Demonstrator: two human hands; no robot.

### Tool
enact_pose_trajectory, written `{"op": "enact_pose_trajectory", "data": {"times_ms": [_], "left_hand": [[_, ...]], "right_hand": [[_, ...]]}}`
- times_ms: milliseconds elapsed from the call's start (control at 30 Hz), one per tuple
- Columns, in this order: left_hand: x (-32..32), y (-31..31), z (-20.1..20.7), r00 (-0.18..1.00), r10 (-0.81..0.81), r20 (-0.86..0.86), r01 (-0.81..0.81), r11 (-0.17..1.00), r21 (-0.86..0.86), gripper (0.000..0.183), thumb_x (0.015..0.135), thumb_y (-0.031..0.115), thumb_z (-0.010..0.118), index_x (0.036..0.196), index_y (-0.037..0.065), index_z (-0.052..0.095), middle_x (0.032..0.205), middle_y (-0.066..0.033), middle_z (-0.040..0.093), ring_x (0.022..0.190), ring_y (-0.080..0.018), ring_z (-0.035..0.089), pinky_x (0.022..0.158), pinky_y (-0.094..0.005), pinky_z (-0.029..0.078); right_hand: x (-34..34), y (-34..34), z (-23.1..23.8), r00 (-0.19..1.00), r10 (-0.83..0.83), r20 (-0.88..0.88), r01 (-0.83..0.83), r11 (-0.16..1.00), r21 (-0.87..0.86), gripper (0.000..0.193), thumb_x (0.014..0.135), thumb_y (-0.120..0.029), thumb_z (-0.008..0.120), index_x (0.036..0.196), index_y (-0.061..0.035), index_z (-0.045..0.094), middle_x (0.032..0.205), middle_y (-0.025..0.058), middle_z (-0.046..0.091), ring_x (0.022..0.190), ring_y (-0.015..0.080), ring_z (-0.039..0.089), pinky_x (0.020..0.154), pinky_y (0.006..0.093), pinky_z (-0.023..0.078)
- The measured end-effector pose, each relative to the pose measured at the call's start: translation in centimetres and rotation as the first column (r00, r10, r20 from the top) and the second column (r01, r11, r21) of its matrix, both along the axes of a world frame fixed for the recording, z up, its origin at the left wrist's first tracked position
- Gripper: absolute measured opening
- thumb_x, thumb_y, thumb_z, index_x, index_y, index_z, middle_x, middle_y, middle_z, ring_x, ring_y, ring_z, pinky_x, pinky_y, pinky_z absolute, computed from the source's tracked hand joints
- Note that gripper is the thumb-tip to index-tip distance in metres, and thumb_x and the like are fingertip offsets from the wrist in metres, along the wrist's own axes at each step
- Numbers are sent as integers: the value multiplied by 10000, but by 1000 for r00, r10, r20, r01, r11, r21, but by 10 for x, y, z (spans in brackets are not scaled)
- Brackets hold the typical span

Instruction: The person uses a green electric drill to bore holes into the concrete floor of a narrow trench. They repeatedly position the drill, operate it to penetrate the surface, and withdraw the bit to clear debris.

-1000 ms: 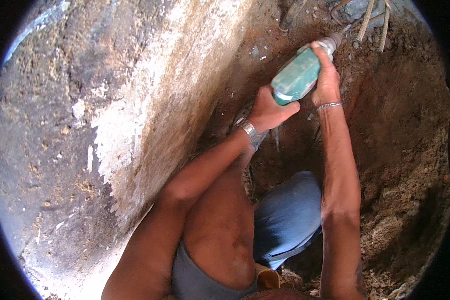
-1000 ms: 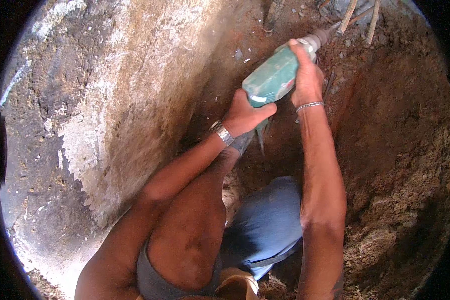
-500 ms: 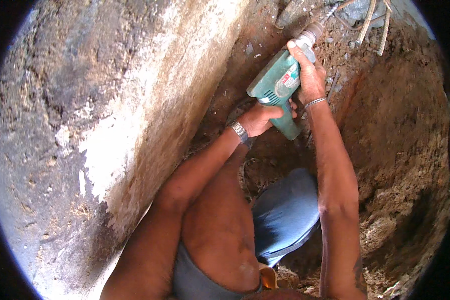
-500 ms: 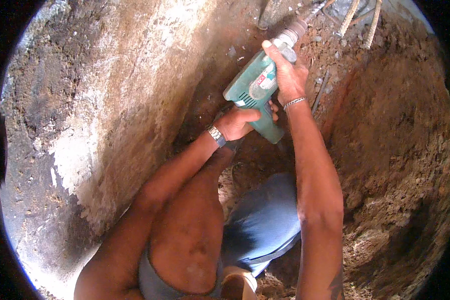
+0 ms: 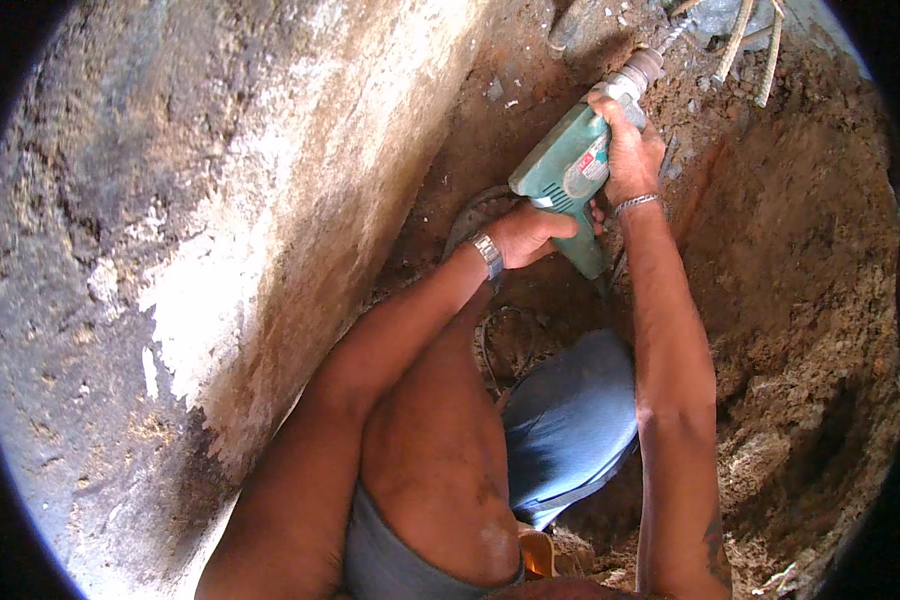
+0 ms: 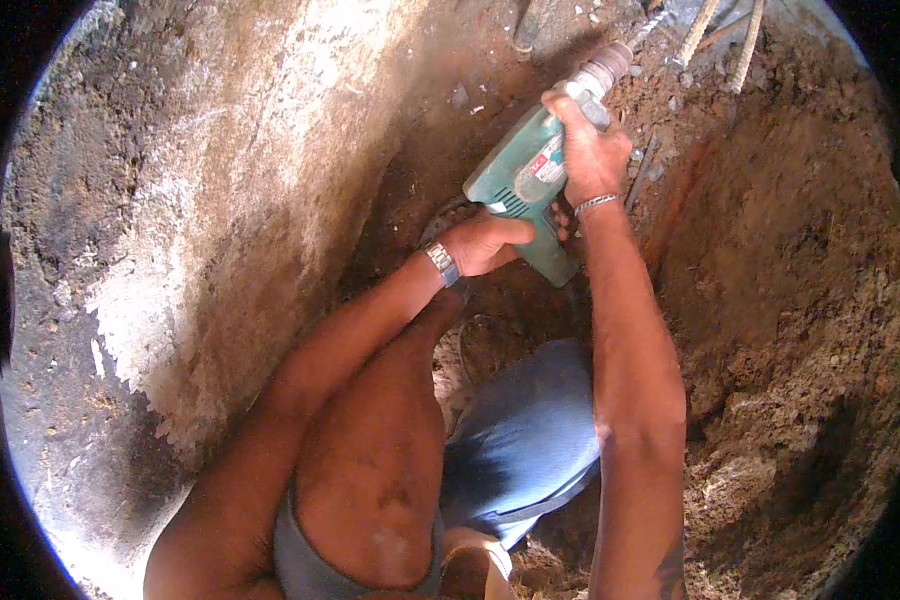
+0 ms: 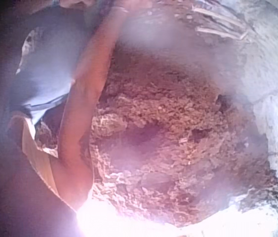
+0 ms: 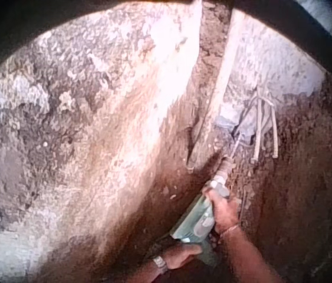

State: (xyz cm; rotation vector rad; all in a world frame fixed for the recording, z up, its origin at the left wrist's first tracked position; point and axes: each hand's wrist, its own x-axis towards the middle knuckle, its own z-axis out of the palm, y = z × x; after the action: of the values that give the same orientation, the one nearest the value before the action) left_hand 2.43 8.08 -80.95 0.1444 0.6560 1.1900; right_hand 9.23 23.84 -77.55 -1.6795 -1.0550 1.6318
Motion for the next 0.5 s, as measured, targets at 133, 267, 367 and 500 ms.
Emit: {"op": "enact_pose_trajectory", "data": {"times_ms": [133, 267, 367, 500], "left_hand": [[2, -1, -9, 999, 23, 40, -24, 999, 22, 442, 842, 92, 676, 1266, 41, 563, 1208, -100, 669, 1147, -247, 643, 1043, -458, 481], [6, -4, -10, 996, 41, 73, -40, 999, -4, 472, 826, 95, 693, 1274, 43, 552, 1201, -100, 665, 1141, -252, 642, 1040, -466, 483], [7, -3, -9, 995, 65, 75, -64, 998, -9, 480, 818, 94, 699, 1272, 45, 551, 1191, -99, 665, 1137, -252, 641, 1040, -468, 482], [5, -3, -6, 996, 16, 87, -15, 1000, -7, 480, 816, 88, 695, 1271, 49, 549, 1203, -102, 653, 1147, -255, 631, 1041, -473, 480]], "right_hand": [[-1, 4, 1, 999, 36, -24, -36, 999, -21, 565, 660, -299, 875, 1080, 38, 705, 966, 100, 716, 822, 198, 674, 753, 348, 551], [-1, 5, -14, 995, 75, -73, -76, 997, -19, 545, 652, -300, 884, 1051, 31, 718, 945, 102, 719, 803, 200, 678, 747, 354, 556], [-7, 5, -10, 996, 83, -41, -83, 997, 3, 525, 645, -293, 888, 1032, 25, 731, 933, 98, 725, 797, 202, 679, 732, 353, 551], [1, 2, 0, 999, 48, -21, -48, 999, 8, 505, 654, -284, 875, 1036, 17, 735, 946, 93, 723, 793, 202, 672, 729, 351, 547]]}}
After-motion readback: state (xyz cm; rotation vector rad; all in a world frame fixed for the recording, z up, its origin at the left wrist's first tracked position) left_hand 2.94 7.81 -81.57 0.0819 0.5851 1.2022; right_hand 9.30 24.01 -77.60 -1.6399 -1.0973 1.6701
